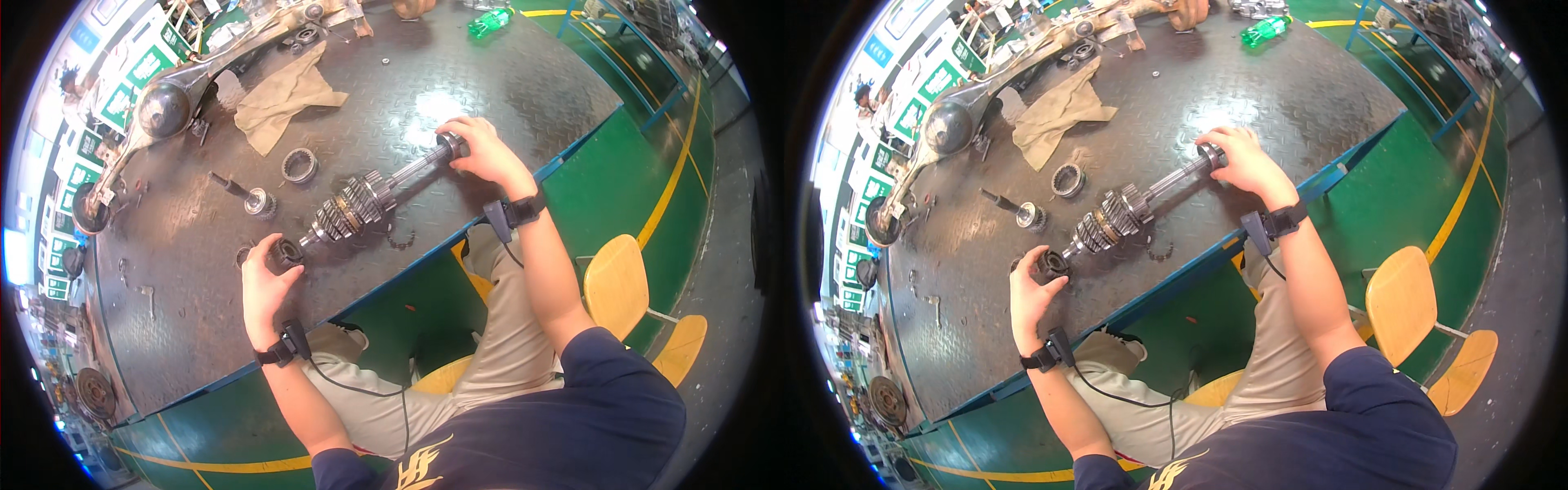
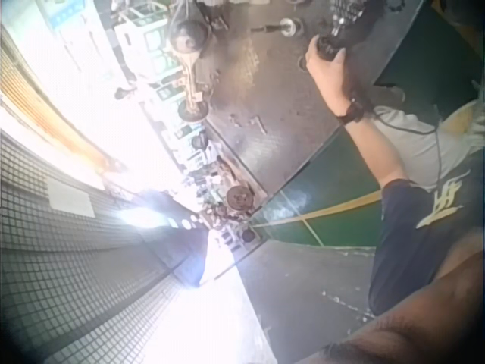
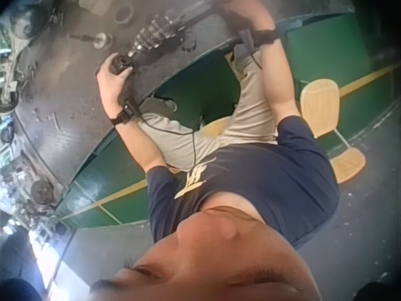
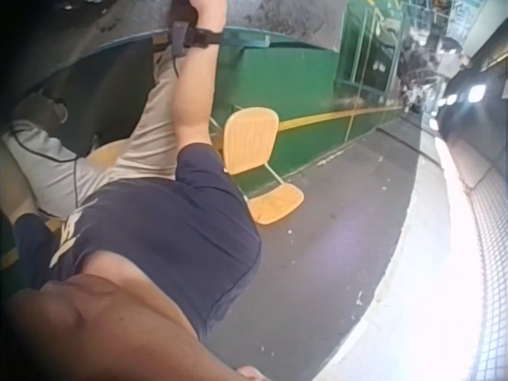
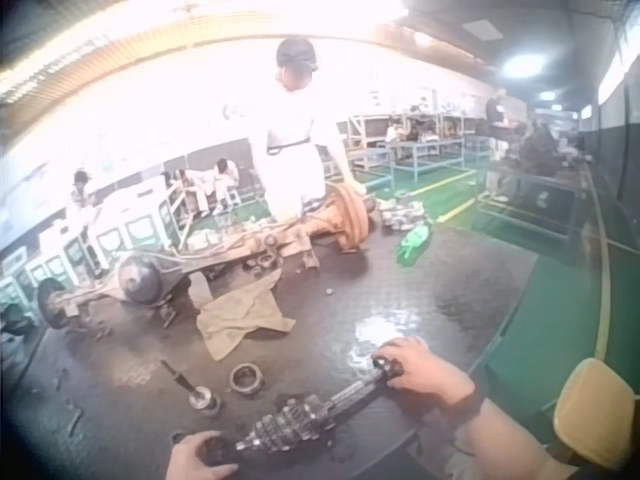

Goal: The person handles a gearbox main shaft, rotating it to inspect and align gears, and picks up separate gear components and bearings from the workbench to place them near the shaft.

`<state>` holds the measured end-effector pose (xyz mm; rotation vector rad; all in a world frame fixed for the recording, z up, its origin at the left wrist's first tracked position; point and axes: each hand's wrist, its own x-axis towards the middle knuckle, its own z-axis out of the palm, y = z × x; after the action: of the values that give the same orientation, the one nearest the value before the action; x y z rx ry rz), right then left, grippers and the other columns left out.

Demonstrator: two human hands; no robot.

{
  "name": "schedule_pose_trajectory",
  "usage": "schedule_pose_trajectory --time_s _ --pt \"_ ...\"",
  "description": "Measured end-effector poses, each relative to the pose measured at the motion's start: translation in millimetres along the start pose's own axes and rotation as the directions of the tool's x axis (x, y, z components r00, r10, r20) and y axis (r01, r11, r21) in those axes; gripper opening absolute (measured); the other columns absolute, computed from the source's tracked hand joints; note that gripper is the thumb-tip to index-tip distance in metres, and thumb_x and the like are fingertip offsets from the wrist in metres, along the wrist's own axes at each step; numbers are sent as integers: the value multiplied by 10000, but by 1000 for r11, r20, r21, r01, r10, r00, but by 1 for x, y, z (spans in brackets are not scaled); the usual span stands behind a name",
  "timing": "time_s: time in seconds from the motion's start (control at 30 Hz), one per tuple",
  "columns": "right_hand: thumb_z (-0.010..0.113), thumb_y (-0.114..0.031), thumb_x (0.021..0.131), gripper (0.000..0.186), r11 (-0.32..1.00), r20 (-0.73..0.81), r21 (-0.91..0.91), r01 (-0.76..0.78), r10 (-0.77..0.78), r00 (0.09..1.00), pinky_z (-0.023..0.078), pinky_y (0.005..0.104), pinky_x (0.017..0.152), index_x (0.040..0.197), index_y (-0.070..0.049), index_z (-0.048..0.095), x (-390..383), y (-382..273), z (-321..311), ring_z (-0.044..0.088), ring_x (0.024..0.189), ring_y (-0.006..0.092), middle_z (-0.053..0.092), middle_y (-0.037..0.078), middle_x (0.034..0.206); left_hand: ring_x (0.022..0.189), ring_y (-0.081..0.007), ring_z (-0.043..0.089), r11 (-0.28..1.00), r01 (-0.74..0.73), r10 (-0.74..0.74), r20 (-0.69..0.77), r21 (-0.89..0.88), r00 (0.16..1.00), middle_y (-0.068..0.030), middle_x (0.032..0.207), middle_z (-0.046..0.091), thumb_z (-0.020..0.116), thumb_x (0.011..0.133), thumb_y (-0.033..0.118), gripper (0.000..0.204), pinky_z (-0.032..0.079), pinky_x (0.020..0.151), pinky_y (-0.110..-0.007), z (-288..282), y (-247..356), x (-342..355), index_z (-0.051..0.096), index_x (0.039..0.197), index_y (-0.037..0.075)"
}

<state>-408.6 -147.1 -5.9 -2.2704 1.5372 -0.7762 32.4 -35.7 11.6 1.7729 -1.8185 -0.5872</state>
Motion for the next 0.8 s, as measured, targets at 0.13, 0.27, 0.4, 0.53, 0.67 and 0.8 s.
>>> schedule_pose_trajectory --time_s 0.13,0.27,0.4,0.53,0.67,0.8 --pt "846 25 676 644 995 -12 101 -17 18 1000 488 439 1081 1279 -138 689 1 8 -8 608 1246 342 660 94 1311 1135 -318 702 997 33 -32 12 -73 999 -181 1185 732 899 651 7 673 537 1022 -403 -3 -5 -3 680 1287 18" --pt "844 45 666 648 995 -26 102 13 -10 1000 525 428 1041 1273 -128 693 3 16 -9 636 1200 358 668 111 1304 1158 -330 680 1000 -14 15 -32 20 999 -177 1202 718 898 636 2 666 529 1035 -404 -9 -16 -10 694 1270 18" --pt "841 37 681 636 994 15 101 -48 47 999 498 440 1075 1278 -120 685 3 28 -11 605 1254 366 664 112 1321 1083 -302 692 997 -12 17 -61 83 998 -155 1145 724 923 592 25 674 525 976 -391 -13 -30 -13 727 1236 44" --pt "859 -43 710 599 992 -48 74 -106 110 993 452 453 1125 1278 -106 678 -3 40 -11 559 1297 387 656 115 1337 1049 -298 682 996 20 -15 -55 91 998 -148 1102 725 921 588 22 659 524 967 -396 -11 -31 -17 725 1217 36" --pt "872 -135 741 578 977 -67 2 -213 213 975 421 457 1154 1284 -97 678 -8 57 -10 531 1332 385 637 125 1376 1122 -322 676 991 86 -87 4 99 996 -160 1164 713 909 605 11 672 538 1012 -414 -13 -24 -15 707 1246 26" --pt "875 -201 766 576 969 -52 -61 -241 238 970 392 473 1180 1300 -105 685 -10 68 -12 486 1396 384 588 143 1458 1076 -308 682 995 62 -60 -25 77 998 -155 1124 726 910 602 18 669 533 992 -407 -10 -30 -16 710 1240 27"
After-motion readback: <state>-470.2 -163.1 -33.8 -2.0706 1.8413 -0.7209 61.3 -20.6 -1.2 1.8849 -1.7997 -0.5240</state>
